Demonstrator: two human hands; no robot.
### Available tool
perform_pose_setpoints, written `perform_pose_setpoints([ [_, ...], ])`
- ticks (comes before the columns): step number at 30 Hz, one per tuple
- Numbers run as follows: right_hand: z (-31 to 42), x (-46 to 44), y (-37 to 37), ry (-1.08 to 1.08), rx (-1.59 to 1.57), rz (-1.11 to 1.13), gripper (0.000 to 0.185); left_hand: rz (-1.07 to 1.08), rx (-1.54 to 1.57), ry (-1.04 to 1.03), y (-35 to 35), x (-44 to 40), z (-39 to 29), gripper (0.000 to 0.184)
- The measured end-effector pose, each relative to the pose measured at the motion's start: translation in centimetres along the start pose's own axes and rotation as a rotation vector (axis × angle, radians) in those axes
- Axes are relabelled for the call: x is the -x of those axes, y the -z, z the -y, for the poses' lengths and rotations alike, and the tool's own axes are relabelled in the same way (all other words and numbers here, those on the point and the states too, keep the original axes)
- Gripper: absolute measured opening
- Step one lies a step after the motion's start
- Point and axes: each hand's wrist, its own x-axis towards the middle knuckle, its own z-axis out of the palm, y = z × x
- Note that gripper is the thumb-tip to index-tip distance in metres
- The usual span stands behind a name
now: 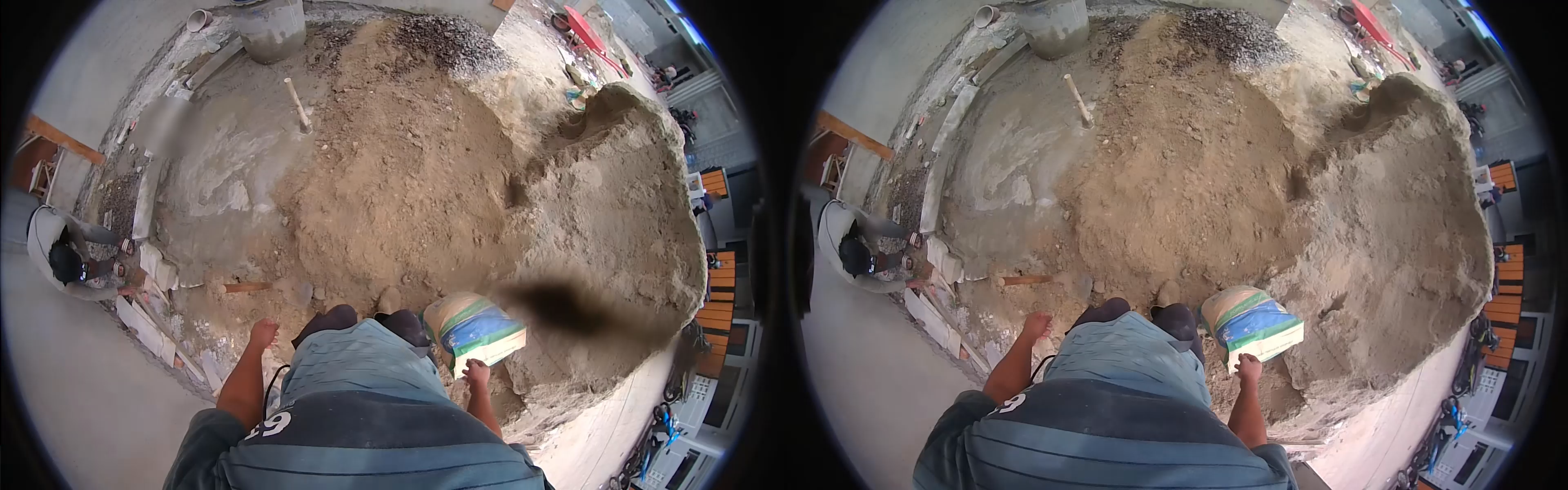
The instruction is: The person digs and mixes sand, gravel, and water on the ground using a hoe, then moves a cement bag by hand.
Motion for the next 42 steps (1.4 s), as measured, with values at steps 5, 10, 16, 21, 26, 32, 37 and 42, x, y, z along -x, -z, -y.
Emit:
perform_pose_setpoints([
  [5, 2.5, -5.8, 2.9, 0.143, 0.005, -0.097, 0.026, 0.001, 0.073, -0.088, -3.4, 2.8, -3.4, 0.019],
  [10, 6.3, -7.9, 5.3, 0.45, 0.469, -0.413, 0.04, 0.02, 0.095, -0.213, -7.1, 4.2, -5.9, 0.016],
  [16, 10.8, -8.9, 7.6, 0.281, 0.821, -0.664, 0.065, -0.03, 0.075, -0.255, -8.2, 6.3, -3.6, 0.018],
  [21, 9.4, -17.0, 10.6, 0.179, 0.649, -0.354, 0.078, -0.111, -0.053, -0.21, -7.2, 10.5, -2.7, 0.019],
  [26, 6.9, -21.7, 9.9, 0.218, 0.558, -0.068, 0.083, -0.11, -0.049, -0.095, -6.2, 13.6, -2.1, 0.02],
  [32, 3.3, -24.8, 7.6, 0.364, 0.716, 0.006, 0.088, -0.125, -0.005, -0.111, -6.8, 15.5, -5.1, 0.021],
  [37, 6.1, -21.1, 6.8, 0.216, 0.74, -0.128, 0.089, -0.101, 0.068, -0.256, -7.7, 12.5, -4.1, 0.02],
  [42, 5.5, -23.4, 6.8, 0.064, 0.631, -0.002, 0.081, -0.102, 0.063, -0.25, -8.2, 11.3, -3.0, 0.018],
])
